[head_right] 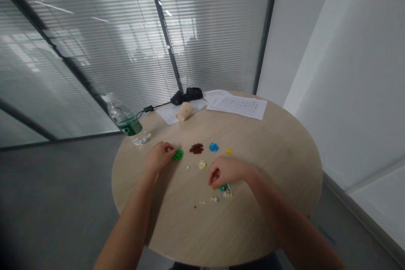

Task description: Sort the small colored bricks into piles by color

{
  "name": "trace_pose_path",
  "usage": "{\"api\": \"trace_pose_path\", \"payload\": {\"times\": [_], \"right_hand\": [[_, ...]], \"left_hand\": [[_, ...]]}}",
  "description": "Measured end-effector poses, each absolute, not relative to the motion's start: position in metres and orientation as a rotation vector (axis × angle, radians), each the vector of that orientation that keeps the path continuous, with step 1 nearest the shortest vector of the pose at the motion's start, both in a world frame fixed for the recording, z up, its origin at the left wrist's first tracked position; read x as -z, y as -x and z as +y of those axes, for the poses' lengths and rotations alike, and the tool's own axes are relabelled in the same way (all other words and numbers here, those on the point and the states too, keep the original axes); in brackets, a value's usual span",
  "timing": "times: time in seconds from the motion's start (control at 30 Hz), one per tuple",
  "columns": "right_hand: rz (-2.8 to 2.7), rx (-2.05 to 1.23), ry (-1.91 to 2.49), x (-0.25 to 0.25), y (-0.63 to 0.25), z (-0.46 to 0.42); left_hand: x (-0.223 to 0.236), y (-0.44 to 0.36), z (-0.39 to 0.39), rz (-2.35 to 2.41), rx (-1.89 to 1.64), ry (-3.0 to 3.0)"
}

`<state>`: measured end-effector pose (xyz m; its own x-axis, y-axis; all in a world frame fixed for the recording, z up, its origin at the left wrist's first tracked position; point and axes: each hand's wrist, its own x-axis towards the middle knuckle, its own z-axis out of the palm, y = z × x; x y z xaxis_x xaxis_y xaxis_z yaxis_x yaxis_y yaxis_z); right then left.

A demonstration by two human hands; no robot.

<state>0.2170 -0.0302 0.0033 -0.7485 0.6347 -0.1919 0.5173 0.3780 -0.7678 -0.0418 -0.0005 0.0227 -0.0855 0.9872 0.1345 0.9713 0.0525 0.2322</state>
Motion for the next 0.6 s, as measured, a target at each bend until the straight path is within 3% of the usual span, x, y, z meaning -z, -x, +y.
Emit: {"api": "trace_pose_path", "payload": {"times": [0.4, 0.6], "right_hand": [[-2.565, -1.166, 1.179, -0.0032, -0.2103, -0.0362], [-2.577, -1.153, 1.152, 0.0001, -0.2089, -0.0377]], "left_hand": [[-0.0220, 0.0415, 0.0000, 2.243, -0.417, -2.036], [-0.0185, 0.0373, 0.0011, 2.226, -0.586, -2.050]]}}
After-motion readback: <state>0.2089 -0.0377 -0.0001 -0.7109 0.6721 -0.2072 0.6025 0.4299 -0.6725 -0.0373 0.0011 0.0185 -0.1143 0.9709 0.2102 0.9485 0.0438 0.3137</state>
